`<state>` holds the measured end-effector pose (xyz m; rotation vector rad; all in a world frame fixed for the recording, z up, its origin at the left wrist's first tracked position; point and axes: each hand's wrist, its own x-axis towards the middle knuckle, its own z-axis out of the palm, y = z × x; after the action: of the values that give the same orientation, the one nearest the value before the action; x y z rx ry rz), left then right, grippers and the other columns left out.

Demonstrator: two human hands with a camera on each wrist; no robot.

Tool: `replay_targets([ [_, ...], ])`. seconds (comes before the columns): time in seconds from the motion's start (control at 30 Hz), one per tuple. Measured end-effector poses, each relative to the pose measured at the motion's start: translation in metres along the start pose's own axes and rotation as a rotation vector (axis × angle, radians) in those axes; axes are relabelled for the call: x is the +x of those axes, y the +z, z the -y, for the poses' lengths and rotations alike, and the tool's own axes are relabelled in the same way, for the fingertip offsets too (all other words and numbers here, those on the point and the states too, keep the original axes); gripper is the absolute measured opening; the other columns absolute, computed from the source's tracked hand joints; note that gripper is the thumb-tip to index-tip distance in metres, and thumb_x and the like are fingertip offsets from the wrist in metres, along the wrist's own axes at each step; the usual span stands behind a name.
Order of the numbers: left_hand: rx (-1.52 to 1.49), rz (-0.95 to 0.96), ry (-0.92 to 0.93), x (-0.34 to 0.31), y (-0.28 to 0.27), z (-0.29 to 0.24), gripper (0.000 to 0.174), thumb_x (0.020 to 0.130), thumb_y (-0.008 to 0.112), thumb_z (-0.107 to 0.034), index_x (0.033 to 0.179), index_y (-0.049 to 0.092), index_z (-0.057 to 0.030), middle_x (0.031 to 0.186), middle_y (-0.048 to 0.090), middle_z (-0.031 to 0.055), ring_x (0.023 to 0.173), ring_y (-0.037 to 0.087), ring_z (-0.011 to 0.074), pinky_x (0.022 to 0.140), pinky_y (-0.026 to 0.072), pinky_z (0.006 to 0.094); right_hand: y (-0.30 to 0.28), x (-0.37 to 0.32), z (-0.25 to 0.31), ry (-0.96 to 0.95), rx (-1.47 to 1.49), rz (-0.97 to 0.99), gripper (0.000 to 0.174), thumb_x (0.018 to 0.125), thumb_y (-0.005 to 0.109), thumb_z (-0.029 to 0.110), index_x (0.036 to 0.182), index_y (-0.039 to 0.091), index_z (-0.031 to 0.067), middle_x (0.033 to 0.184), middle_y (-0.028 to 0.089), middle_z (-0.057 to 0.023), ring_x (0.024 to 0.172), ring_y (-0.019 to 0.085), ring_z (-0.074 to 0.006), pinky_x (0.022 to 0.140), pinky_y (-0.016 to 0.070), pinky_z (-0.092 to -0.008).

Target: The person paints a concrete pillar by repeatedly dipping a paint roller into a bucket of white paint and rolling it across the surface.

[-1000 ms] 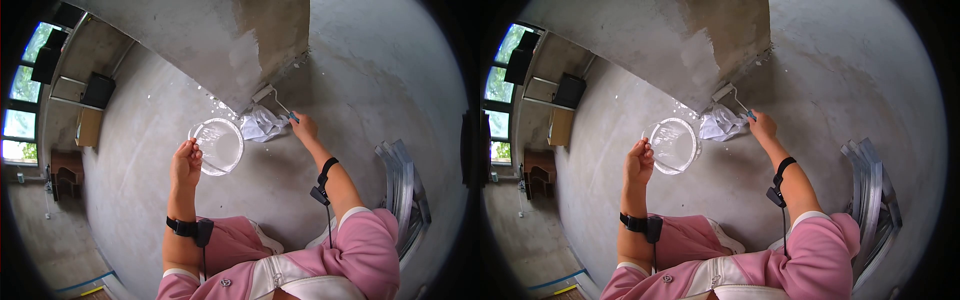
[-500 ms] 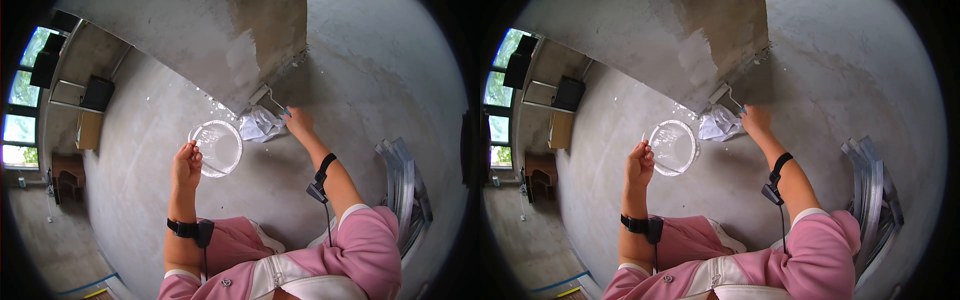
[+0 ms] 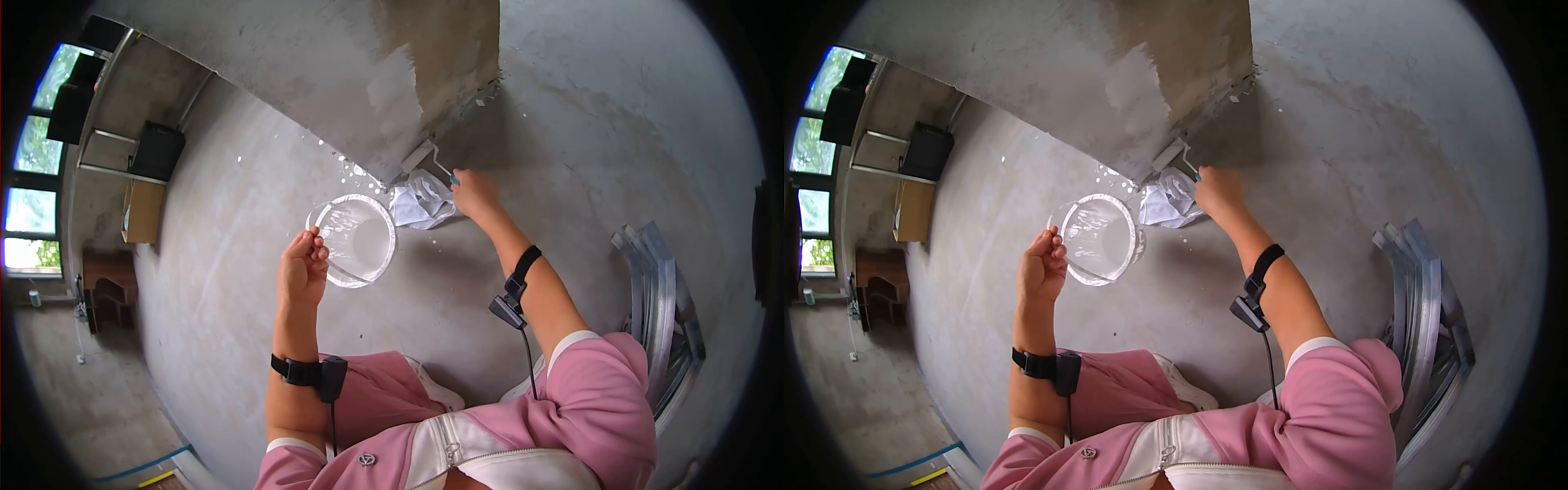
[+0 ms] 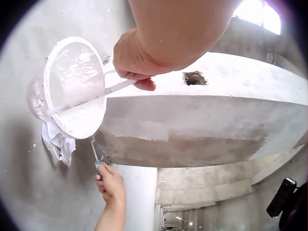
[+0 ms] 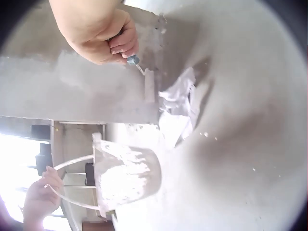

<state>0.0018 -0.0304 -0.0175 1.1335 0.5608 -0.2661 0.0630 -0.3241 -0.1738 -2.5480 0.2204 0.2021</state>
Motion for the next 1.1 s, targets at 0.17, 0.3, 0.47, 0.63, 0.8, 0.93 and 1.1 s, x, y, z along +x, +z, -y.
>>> replay_targets([
  [0.17, 0.003, -0.009, -0.007, 0.000, 0.004, 0.000, 0.012, 0.096, 0.047, -0.013, 0.096, 0.054, -0.0034, 0.075, 0.051, 0.0002, 0.062, 0.047, 0.0075, 0.051, 0.0369, 0.0157, -0.020, 0.002, -0.015, 0.041, 0.210, -0.027, 0.018, 0.084, 0.061, 0.023, 0.097, 0.065, 0.0099, 0.096, 0.067, -0.0136, 0.093, 0.063, -0.0340, 0.078, 0.0491, -0.0447],
  [0.3, -0.006, 0.020, 0.000, 0.000, 0.002, 0.000, 0.012, 0.096, 0.047, -0.013, 0.096, 0.054, -0.0037, 0.075, 0.051, 0.0001, 0.062, 0.047, 0.0074, 0.052, 0.0368, 0.0163, -0.065, 0.002, -0.008, -0.042, 0.269, -0.122, 0.020, 0.084, 0.063, 0.024, 0.100, 0.069, 0.0137, 0.098, 0.067, -0.0117, 0.094, 0.063, -0.0324, 0.078, 0.0498, -0.0421],
  [0.47, 0.008, 0.019, -0.001, 0.001, 0.001, 0.000, 0.012, 0.096, 0.046, -0.013, 0.096, 0.054, -0.0038, 0.076, 0.051, 0.0003, 0.062, 0.047, 0.0076, 0.051, 0.0365, 0.0165, -0.054, 0.001, -0.003, 0.024, 0.163, -0.134, 0.026, 0.084, 0.063, 0.024, 0.108, 0.068, 0.0171, 0.100, 0.068, -0.0109, 0.095, 0.063, -0.0317, 0.079, 0.0504, -0.0408],
  [0.63, 0.005, 0.006, -0.012, 0.002, -0.001, 0.000, 0.012, 0.096, 0.046, -0.013, 0.096, 0.054, -0.0034, 0.076, 0.051, 0.0008, 0.062, 0.047, 0.0082, 0.050, 0.0357, 0.0168, -0.024, 0.002, -0.012, 0.116, 0.141, -0.084, 0.027, 0.084, 0.064, 0.025, 0.110, 0.068, 0.0172, 0.098, 0.068, -0.0126, 0.092, 0.065, -0.0311, 0.079, 0.0505, -0.0393],
  [0.8, -0.008, 0.005, -0.005, -0.006, 0.007, -0.002, 0.013, 0.096, 0.046, -0.013, 0.096, 0.054, -0.0029, 0.076, 0.051, 0.0008, 0.062, 0.046, 0.0085, 0.050, 0.0353, 0.0166, -0.041, -0.003, -0.007, 0.020, 0.237, -0.189, 0.024, 0.083, 0.064, 0.023, 0.104, 0.069, 0.0144, 0.095, 0.068, -0.0125, 0.089, 0.065, -0.0326, 0.076, 0.0507, -0.0409],
  [0.93, -0.012, 0.027, -0.009, -0.004, 0.004, -0.002, 0.012, 0.096, 0.047, -0.013, 0.097, 0.054, -0.0028, 0.076, 0.051, 0.0007, 0.062, 0.046, 0.0082, 0.050, 0.0345, 0.0164, -0.106, -0.021, 0.011, -0.135, 0.355, -0.264, 0.025, 0.082, 0.065, 0.022, 0.104, 0.069, 0.0094, 0.093, 0.068, -0.0148, 0.086, 0.065, -0.0332, 0.076, 0.0508, -0.0392],
  [1.1, -0.012, 0.037, -0.011, -0.003, 0.005, -0.001, 0.012, 0.096, 0.047, -0.013, 0.096, 0.054, -0.0028, 0.076, 0.051, 0.0009, 0.062, 0.045, 0.0081, 0.049, 0.0341, 0.0167, -0.151, -0.043, 0.033, -0.109, 0.391, -0.197, 0.024, 0.083, 0.064, 0.020, 0.104, 0.069, 0.0090, 0.093, 0.068, -0.0157, 0.084, 0.065, -0.0334, 0.075, 0.0509, -0.0382],
])
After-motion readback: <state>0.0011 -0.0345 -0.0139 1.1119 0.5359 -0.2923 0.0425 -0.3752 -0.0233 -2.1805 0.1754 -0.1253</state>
